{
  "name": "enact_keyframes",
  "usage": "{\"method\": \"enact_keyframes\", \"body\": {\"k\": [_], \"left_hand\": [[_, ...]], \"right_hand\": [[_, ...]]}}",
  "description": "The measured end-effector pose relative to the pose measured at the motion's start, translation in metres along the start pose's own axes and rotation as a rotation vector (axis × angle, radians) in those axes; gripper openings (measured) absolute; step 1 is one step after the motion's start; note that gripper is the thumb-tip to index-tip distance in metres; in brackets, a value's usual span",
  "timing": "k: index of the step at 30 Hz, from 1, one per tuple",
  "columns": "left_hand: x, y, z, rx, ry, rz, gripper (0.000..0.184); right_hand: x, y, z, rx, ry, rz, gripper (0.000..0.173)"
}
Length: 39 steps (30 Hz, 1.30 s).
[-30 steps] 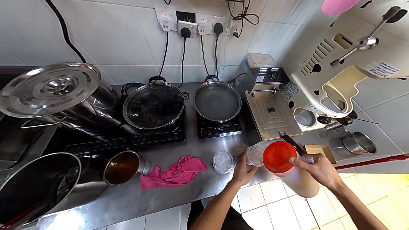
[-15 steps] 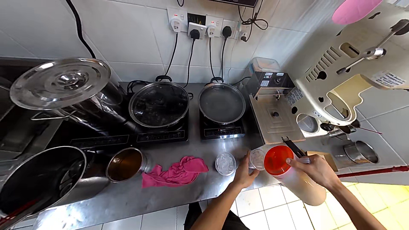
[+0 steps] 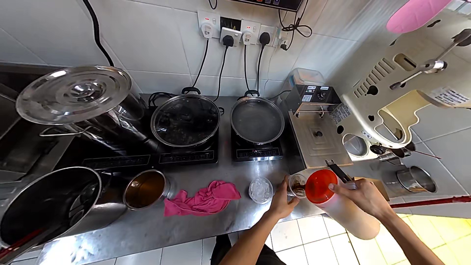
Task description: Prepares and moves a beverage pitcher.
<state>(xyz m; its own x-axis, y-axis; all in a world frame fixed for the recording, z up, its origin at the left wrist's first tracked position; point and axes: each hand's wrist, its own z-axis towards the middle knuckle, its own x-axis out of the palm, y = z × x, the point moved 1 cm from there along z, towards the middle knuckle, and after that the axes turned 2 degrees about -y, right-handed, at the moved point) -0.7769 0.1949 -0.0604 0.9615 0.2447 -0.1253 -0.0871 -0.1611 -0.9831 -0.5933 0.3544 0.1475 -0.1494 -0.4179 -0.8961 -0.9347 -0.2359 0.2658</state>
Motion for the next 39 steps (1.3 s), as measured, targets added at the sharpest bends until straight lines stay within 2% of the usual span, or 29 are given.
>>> {"method": "enact_keyframes", "body": {"k": [24,39], "left_hand": [[-0.0017,-0.001,-0.0006,-0.05,0.024,0.034,0.095],[-0.0003,0.0004,0.0002,-0.01,-0.001,0.027,0.091]], "right_hand": [[-0.0041,0.0059,0.0058,0.013,0.039,-0.038,0.074],[-0.0063,0.0064,0.0069,0.004,0.046,-0.029,0.074]]}}
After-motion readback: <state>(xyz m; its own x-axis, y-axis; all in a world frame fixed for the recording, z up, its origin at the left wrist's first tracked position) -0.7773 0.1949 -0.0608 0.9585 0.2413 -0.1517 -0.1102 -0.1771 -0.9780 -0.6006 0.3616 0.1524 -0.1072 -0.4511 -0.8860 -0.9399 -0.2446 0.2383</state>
